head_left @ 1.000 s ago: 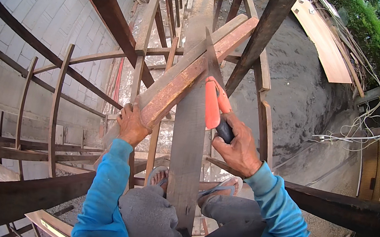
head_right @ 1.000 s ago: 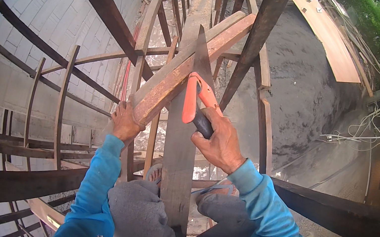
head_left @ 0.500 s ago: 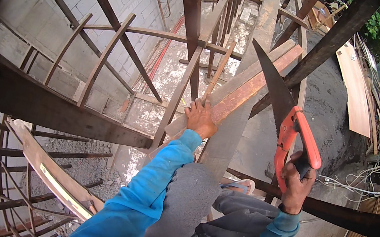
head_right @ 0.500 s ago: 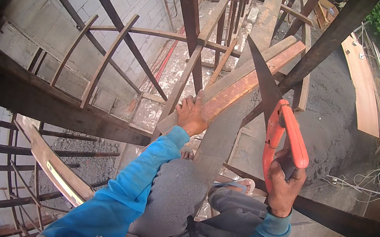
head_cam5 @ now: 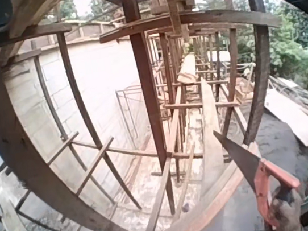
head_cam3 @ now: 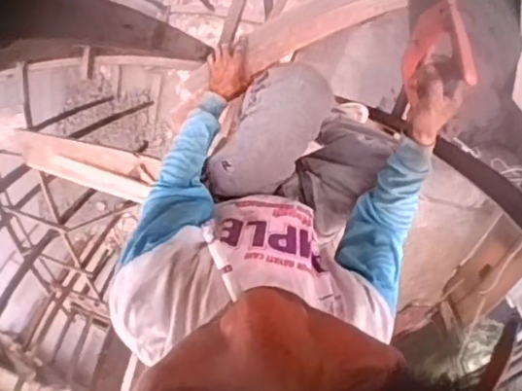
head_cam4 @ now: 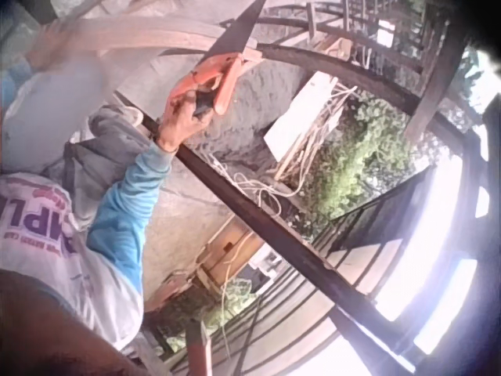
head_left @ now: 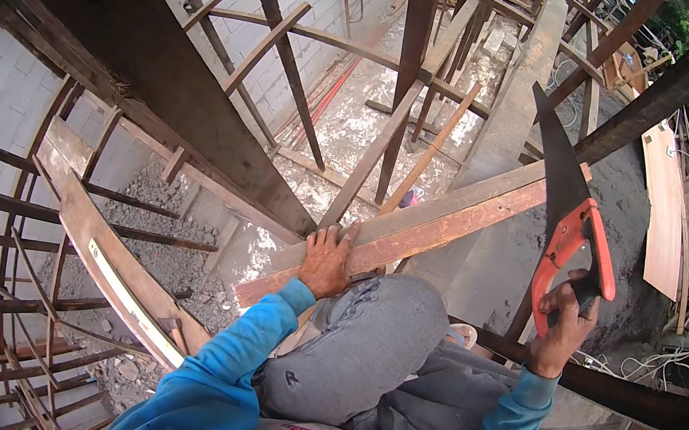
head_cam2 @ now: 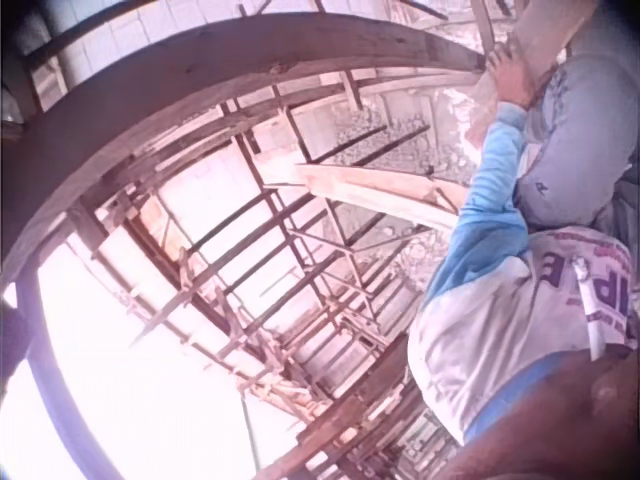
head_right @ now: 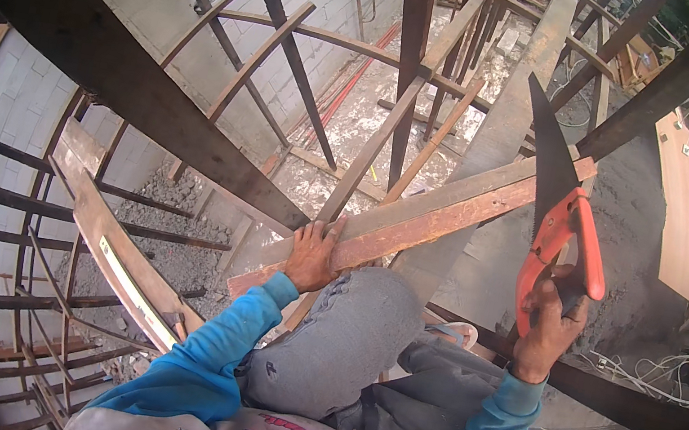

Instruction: The person uses a level to check wood beams, marks a beam with a pencil, and luego uses a saw to cut the beam.

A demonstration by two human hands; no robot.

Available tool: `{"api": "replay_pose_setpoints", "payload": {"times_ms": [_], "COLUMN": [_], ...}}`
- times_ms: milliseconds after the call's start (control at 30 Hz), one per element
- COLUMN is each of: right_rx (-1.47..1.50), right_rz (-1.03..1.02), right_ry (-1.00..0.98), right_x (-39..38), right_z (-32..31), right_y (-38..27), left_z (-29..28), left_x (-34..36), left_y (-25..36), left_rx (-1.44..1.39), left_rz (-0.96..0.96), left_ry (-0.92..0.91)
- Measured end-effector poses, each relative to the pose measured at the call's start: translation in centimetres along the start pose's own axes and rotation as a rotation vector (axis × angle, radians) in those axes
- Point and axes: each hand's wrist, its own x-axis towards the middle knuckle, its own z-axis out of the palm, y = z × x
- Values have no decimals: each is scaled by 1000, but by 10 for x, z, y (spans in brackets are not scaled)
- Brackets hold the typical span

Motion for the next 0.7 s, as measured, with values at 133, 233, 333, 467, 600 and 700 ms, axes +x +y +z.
{"api": "replay_pose_setpoints", "payload": {"times_ms": [133,233,333,467,600,700], "right_rx": [-34,-52,-86,-138,-21,-56], "right_rz": [-34,-69,-57,-64,-48,-53], "right_ry": [-15,15,32,-23,-79,-130], "right_x": [-3,-2,-5,-4,-5,-13], "right_z": [-11,-15,-12,-10,-6,-17], "right_y": [7,3,-5,0,-4,-15], "left_z": [-19,-28,-28,-26,-23,-29], "left_x": [-8,-4,-4,-7,-10,-22], "left_y": [-28,-39,-37,-31,-32,-34], "left_rx": [62,60,52,80,92,72], "left_rz": [122,193,194,157,136,148], "left_ry": [-57,-99,-140,-113,-74,-30]}}
